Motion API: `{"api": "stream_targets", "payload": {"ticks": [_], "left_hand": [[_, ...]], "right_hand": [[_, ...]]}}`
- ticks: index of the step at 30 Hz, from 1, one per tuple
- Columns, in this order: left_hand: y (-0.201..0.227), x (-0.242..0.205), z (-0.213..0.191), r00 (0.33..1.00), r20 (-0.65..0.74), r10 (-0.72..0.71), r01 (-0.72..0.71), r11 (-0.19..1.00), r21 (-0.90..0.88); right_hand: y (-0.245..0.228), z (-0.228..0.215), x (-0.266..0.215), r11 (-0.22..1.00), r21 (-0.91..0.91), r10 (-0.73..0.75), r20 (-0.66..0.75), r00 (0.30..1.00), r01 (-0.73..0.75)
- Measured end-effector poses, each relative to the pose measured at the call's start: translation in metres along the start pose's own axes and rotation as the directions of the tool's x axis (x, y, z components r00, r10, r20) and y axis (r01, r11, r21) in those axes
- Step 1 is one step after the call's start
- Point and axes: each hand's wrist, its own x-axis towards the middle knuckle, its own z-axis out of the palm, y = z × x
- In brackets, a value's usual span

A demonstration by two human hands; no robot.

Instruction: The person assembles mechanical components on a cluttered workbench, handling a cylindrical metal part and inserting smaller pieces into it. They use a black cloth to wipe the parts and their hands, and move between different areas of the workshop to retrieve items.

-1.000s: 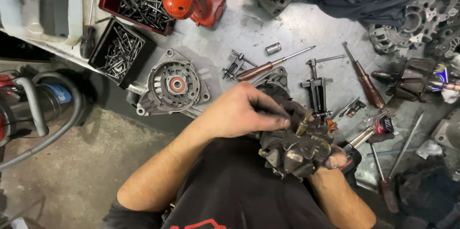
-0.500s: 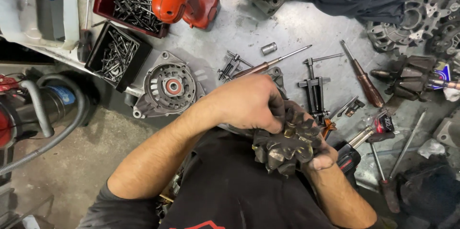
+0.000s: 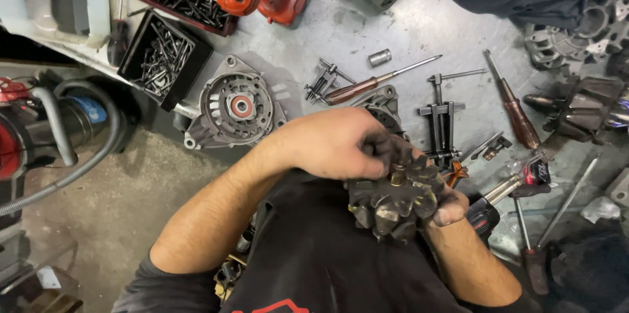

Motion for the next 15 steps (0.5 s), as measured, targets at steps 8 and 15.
{"api": "stream_targets", "payload": {"ticks": [8, 15], "left_hand": [[-0.026, -0.011, 0.002, 0.863, -0.483, -0.150, -0.058, 0.919, -0.389], [-0.020, -0.034, 0.011, 0.892, -0.446, 0.073, -0.231, 0.922, -0.310]], "right_hand": [[-0.007, 0.020, 0.017, 0.990, 0.053, 0.122, 0.110, 0.986, -0.129], [0.012, 0.006, -0.003, 0.976, 0.172, 0.129, 0.034, 0.991, -0.133]]}}
